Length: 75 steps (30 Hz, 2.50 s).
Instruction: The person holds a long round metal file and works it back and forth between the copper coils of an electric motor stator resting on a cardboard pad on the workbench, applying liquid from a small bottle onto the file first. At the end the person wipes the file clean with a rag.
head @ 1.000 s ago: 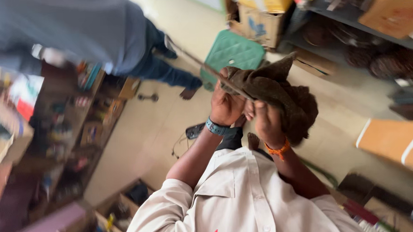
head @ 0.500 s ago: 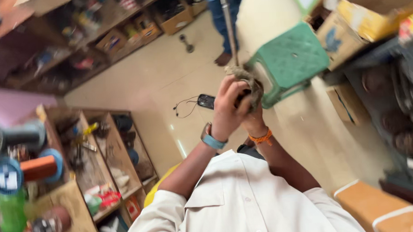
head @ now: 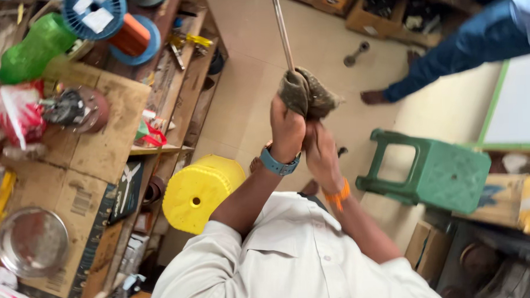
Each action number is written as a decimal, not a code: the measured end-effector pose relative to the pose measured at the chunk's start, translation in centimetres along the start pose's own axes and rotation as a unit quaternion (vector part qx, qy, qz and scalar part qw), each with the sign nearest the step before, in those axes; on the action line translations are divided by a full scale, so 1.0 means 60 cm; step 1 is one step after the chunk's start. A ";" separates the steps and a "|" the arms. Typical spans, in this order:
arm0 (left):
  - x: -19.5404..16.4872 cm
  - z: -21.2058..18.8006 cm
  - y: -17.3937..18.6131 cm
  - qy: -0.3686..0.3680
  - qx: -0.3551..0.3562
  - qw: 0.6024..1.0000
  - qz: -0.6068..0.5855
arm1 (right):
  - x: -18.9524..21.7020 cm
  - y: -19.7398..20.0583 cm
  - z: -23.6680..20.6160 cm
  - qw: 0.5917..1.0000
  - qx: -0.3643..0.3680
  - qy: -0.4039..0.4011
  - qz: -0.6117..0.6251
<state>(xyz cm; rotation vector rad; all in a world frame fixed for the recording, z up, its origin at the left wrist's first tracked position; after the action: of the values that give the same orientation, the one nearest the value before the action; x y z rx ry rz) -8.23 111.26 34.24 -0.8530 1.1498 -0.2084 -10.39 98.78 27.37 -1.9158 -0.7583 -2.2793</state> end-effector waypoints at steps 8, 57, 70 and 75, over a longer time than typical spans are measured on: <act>-0.045 0.044 0.012 0.137 0.068 0.986 -0.071 | 0.062 0.016 0.026 0.830 0.112 -0.193 0.511; -0.262 -0.023 0.273 -0.199 -0.126 0.972 0.008 | 0.055 0.056 -0.053 0.940 0.304 0.133 0.074; -0.119 0.058 0.355 0.068 -0.213 0.968 -0.115 | 0.061 0.083 0.087 0.983 0.012 0.000 0.185; 0.029 0.151 0.342 0.195 -0.184 0.949 -0.167 | 0.084 0.058 0.123 0.993 -0.021 -0.017 0.115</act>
<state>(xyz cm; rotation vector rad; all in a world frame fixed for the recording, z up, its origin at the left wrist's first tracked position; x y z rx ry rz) -5.18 128.57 20.25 -1.3848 1.4319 -0.4667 -3.55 100.04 33.99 -1.9493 -0.4681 -2.1454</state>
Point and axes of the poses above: each hand's wrist, its own z-axis towards the middle knuckle, its own y-axis out of the back of the hand, x = y × z, the point moved 4 cm from there along z, towards the middle knuckle, and after that the axes turned 2 degrees about y, right-handed, at the moved point
